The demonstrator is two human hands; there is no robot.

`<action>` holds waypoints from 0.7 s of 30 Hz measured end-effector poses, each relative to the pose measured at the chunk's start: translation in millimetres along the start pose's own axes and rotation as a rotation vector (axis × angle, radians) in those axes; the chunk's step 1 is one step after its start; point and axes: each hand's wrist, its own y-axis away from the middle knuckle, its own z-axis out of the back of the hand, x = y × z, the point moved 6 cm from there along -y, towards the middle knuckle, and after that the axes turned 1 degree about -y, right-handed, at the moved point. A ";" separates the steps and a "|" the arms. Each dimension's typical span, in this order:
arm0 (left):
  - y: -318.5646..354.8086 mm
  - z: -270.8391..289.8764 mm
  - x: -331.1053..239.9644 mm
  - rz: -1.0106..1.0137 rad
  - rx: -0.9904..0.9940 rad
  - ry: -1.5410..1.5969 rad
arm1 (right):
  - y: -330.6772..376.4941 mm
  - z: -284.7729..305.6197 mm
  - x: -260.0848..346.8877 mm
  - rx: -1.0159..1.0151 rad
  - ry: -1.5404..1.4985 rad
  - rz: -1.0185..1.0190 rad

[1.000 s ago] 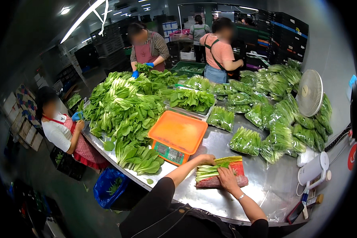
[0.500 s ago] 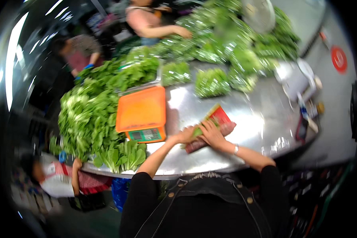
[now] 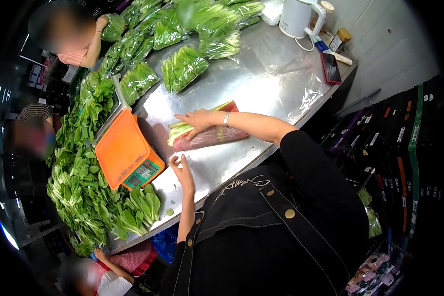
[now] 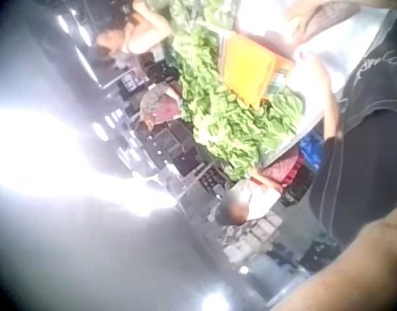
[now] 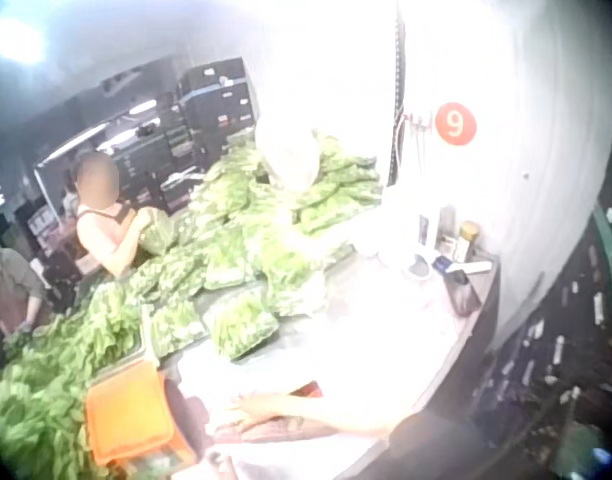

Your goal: The person repeatedly selects bunches of leafy green vegetables, places them on a digital scale, and then wraps them in plastic bags. The packaged vegetables are set aside on the counter.

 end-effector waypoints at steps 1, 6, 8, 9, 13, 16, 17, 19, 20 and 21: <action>6.1 -21.5 20.6 0.159 0.115 0.188 | -3.0 -1.9 3.8 0.009 -0.016 -0.034; 3.9 -88.6 -12.5 0.008 0.043 0.327 | 6.2 3.4 8.2 -0.008 -0.336 -0.214; -5.7 -98.9 -40.0 -0.005 0.072 0.382 | 22.7 18.4 -1.6 -0.148 -0.463 -0.278; -10.5 -102.5 -50.1 -0.101 0.064 0.398 | 29.0 28.5 -6.6 -0.229 -0.526 -0.316; 4.7 -102.1 -107.2 -0.211 0.097 0.428 | 82.4 77.5 30.5 -0.405 -0.571 -0.300; 32.4 -121.9 -166.5 -0.415 0.173 0.365 | 139.3 111.9 37.9 -0.706 -0.478 -0.142; 46.1 -131.8 -184.3 -0.431 0.246 0.325 | 153.7 113.4 23.4 -0.793 -0.410 -0.184; 63.6 -159.8 -211.3 -0.456 0.486 0.277 | 197.2 116.2 -12.2 -0.938 -0.755 -0.144; 71.3 -173.7 -224.3 -0.583 0.578 0.069 | 230.0 120.5 -23.9 -1.081 -0.808 -0.176; 75.7 -189.0 -234.8 -0.500 0.731 0.191 | 261.0 123.9 -31.3 -1.101 -0.997 -0.215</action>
